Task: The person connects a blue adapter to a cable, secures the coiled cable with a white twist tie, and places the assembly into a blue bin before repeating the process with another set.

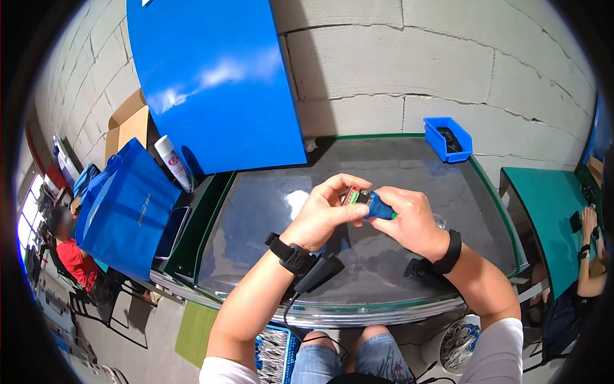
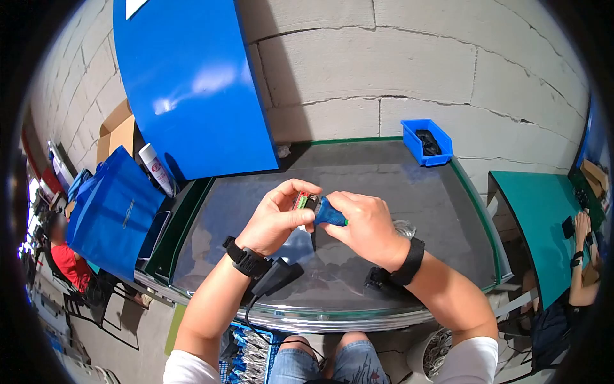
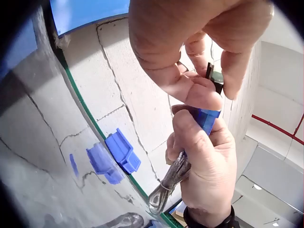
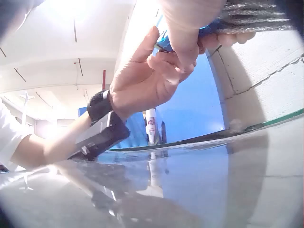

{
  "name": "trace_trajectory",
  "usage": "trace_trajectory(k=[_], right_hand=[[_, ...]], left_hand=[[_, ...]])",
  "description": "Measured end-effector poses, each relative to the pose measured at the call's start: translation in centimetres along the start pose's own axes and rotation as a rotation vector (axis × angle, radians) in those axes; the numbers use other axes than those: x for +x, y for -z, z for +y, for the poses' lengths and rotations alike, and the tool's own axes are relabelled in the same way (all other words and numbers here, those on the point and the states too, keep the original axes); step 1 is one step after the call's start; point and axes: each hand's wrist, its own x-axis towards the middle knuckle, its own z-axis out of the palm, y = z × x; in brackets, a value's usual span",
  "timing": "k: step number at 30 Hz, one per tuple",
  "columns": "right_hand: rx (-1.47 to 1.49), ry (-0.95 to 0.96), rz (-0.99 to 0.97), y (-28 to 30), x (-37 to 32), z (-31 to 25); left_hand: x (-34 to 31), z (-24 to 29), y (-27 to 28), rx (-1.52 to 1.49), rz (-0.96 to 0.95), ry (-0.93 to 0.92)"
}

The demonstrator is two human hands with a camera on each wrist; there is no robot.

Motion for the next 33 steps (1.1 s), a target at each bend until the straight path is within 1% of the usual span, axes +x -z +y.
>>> trace_trajectory(k=[3, 7, 9, 10, 11, 13, 14, 15, 17, 18, 20, 21, 23, 27, 29, 30, 31, 32, 33], right_hand=[[0.014, 0.0, -0.001, 0.3, 0.0, 0.0], [0.041, 0.014, 0.004, 1.0, 0.3, -0.5], [0.09, 0.016, -0.011, 1.8, 0.5, -0.6], [0.075, 0.007, -0.014, 2.2, 0.5, -0.5], [0.077, 0.007, -0.013, 2.2, 0.6, -0.2], [0.122, 0.0, 0.043, 2.2, 0.6, 0.4], [0.227, -0.108, -0.048, 2.7, 0.6, 0.2], [0.227, -0.107, -0.048, 2.8, 0.6, 0.0], [0.357, -0.149, -0.068, 2.8, 0.6, -0.3], [0.357, -0.148, -0.068, 2.7, 0.6, -0.3], [0.568, -0.138, -0.03, 2.5, 0.6, -0.3], [0.567, -0.138, -0.03, 2.6, 0.6, -0.3], [0.637, -0.196, -0.071, 2.8, 0.6, -0.3], [0.639, -0.231, -0.06, 2.5, 0.4, -0.5], [0.585, -0.193, 0.003, 2.1, 0.4, -0.7], [0.585, -0.194, 0.001, 2.0, 0.4, -0.7], [0.498, -0.135, 0.024, 1.9, 0.4, -0.8], [0.41, -0.077, 0.047, 1.7, 0.4, -0.9], [0.411, -0.078, 0.046, 1.6, 0.3, -1.0]], left_hand=[[0.0, -0.1, -0.3, 0.063, -0.064, -0.011], [0.2, -0.6, 0.4, 0.052, -0.019, -0.068], [0.3, -0.5, 0.8, -0.067, 0.034, -0.063], [0.3, -0.6, 1.0, -0.11, 0.062, -0.089], [0.4, -0.6, 1.4, -0.151, 0.052, -0.122], [0.3, -0.3, 1.5, -0.182, 0.061, -0.129], [0.3, -0.3, 1.5, -0.181, 0.062, -0.129], [0.3, -0.4, 1.5, -0.205, 0.048, -0.141], [0.5, -0.5, 1.6, -0.23, 0.034, -0.155], [0.5, -0.6, 1.6, -0.253, 0.03, -0.166], [0.5, -0.6, 1.6, -0.277, 0.026, -0.176], [0.5, -0.6, 1.6, -0.287, 0.031, -0.176], [0.5, -0.6, 1.5, -0.299, 0.037, -0.177], [0.6, -0.7, 1.7, -0.325, 0.027, -0.17], [0.5, -0.5, 1.5, -0.344, 0.019, -0.152], [0.3, -0.2, 1.1, -0.319, 0.022, -0.115], [0.2, 0.0, 0.8, -0.294, 0.025, -0.079], [0.1, -0.2, 0.8, -0.241, -0.02, -0.092], [0.3, -0.7, 1.0, -0.235, -0.054, -0.081]])
